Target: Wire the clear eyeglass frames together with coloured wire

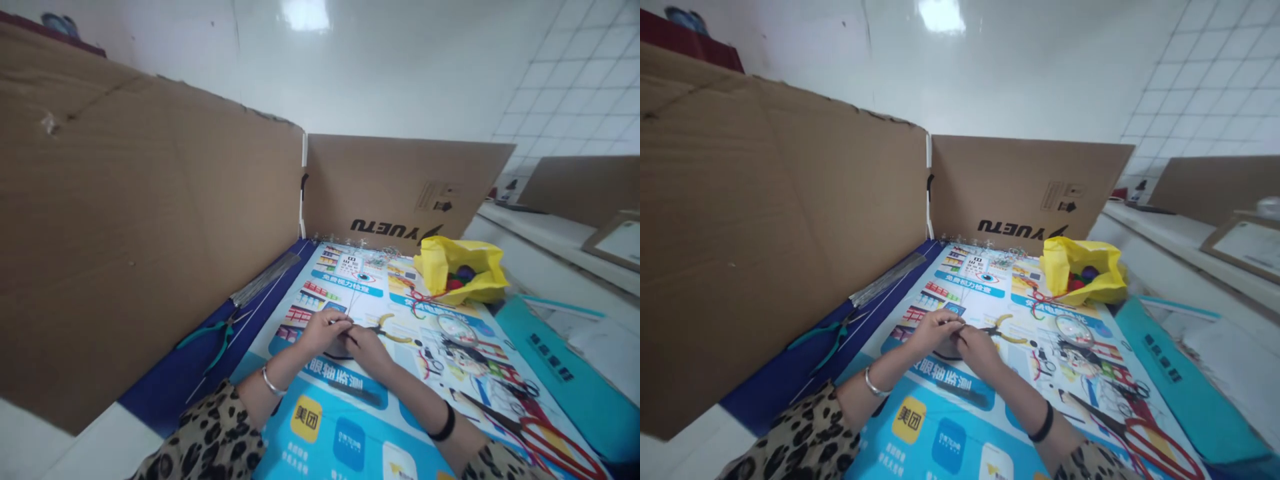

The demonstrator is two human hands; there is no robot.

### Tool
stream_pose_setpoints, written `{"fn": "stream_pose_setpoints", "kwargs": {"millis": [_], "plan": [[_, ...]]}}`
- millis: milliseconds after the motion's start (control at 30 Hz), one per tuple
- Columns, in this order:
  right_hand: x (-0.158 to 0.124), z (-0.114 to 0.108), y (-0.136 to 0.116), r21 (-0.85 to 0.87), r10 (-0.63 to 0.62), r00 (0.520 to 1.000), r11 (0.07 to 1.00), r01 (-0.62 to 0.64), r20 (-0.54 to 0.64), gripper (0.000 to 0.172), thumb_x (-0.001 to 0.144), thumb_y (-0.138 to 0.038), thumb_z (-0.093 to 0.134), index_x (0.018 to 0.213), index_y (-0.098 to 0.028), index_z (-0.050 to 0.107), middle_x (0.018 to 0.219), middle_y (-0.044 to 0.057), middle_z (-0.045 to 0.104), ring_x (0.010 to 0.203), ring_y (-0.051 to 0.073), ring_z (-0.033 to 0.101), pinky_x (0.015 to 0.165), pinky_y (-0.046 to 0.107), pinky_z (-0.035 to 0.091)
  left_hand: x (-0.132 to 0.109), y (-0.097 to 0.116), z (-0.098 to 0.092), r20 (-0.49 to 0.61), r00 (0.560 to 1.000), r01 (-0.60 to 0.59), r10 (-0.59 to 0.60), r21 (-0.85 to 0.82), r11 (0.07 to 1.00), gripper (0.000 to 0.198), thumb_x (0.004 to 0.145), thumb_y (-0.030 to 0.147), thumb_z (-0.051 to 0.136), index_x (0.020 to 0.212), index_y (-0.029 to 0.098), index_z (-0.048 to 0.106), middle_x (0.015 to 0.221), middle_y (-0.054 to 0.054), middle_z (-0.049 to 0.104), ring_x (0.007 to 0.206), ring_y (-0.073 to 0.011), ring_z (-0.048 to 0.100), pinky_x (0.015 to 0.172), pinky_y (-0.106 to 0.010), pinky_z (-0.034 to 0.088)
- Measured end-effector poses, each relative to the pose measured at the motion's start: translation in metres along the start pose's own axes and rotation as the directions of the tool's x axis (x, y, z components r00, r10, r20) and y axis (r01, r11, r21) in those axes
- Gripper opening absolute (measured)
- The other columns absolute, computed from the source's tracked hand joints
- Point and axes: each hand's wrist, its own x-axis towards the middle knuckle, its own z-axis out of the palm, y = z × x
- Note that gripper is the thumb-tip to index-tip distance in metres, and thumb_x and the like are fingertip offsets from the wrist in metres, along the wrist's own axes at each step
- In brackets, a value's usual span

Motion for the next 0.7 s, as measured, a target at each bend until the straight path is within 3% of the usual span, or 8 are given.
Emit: {"fn": "stream_pose_setpoints", "kwargs": {"millis": [133,367,700], "plan": [[-0.001,0.004,0.003,-0.032,-0.008,1.0,0.999,0.008,-0.007,0.023,0.078,-0.012,0.043,0.084,-0.016,0.066,0.085,0.007,0.069,0.078,0.017,0.062,0.068,0.024,0.042,0.0,0.0,0.001,-0.042,0.995,0.085,-0.087,-0.043,0.995,0.017,0.074,0.023,0.056,0.077,0.016,0.07,0.08,-0.004,0.069,0.082,-0.0174,0.061,0.08,-0.029,0.046],[-0.003,0.01,0.007,-0.063,0.004,0.999,0.998,-0.007,-0.042,0.021,0.082,-0.015,0.044,0.086,-0.017,0.065,0.087,0.006,0.067,0.082,0.017,0.06,0.073,0.025,0.041,0.0,0.005,0.004,-0.072,0.992,0.106,-0.107,-0.025,0.994,0.017,0.072,0.021,0.056,0.08,0.017,0.071,0.087,-0.004,0.071,0.087,-0.0179,0.063,0.084,-0.029,0.047],[-0.001,0.009,0.009,-0.018,0.0,0.994,1.0,-0.002,-0.112,0.019,0.083,-0.022,0.047,0.086,-0.018,0.066,0.089,0.007,0.067,0.085,0.019,0.061,0.075,0.027,0.042,-0.005,0.025,0.004,-0.133,0.991,0.027,-0.033,-0.047,0.999,0.018,0.074,0.027,0.057,0.083,0.018,0.07,0.09,-0.004,0.07,0.088,-0.0177,0.063,0.085,-0.028,0.047]]}}
